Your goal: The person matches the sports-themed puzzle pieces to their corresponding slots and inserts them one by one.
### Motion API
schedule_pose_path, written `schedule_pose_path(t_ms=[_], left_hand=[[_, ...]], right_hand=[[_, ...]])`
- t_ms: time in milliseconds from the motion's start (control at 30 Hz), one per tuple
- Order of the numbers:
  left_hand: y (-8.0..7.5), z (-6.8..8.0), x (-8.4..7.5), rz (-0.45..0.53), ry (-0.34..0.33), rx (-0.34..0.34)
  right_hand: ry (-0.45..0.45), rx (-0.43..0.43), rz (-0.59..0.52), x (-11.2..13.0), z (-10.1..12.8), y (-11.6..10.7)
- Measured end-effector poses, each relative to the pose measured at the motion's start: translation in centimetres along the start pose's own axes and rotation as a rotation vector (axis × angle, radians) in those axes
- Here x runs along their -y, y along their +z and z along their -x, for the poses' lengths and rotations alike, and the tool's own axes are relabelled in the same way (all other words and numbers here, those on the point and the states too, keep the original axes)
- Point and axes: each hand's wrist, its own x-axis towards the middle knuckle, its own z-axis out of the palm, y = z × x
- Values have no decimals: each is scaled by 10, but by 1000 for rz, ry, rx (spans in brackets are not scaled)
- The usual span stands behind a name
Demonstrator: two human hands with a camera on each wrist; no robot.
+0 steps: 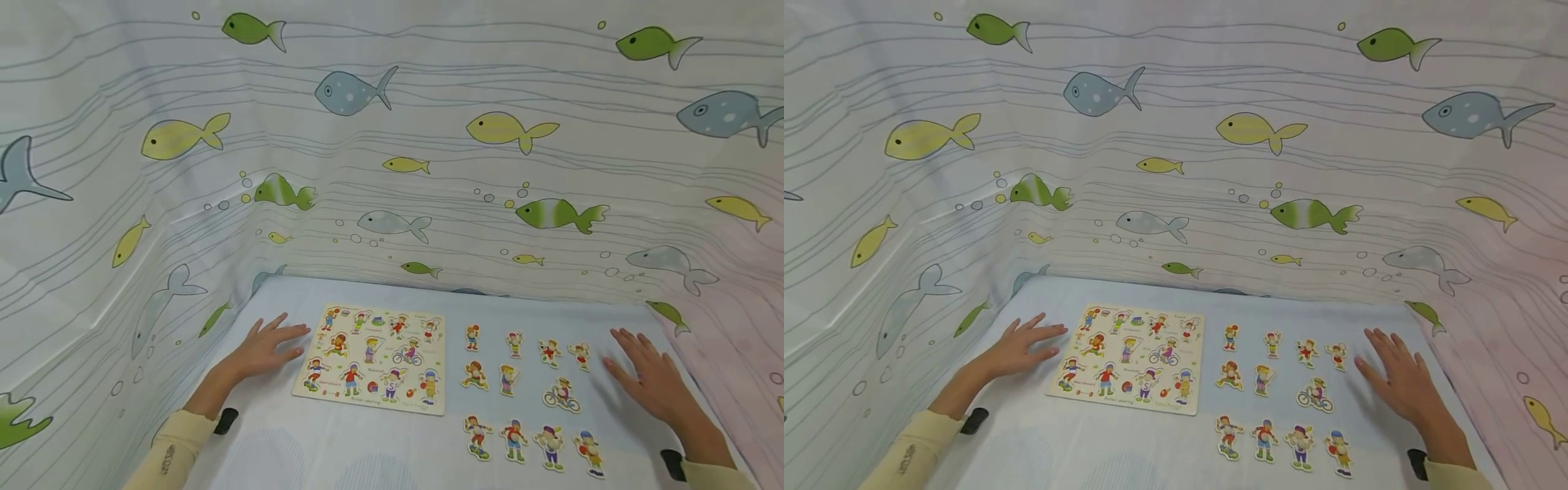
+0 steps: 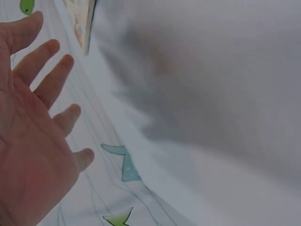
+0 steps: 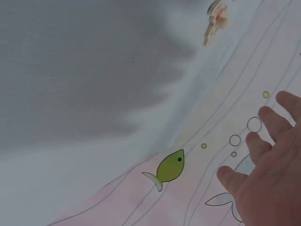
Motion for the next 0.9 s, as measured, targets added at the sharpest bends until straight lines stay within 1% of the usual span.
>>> schedule_pose_path(t_ms=[233, 533, 733, 900], left_hand=[[7, -5, -3, 15, 43, 24], [11, -10, -3, 28, 97, 37], [14, -9, -5, 59, 108, 51], [14, -9, -3, 57, 116, 47]], right_hand=[[18, 16, 7, 5, 2, 2], [2, 19, 7, 9, 1, 2], [-1, 33, 3, 9, -1, 4], [-25, 22, -6, 10, -2, 3]])
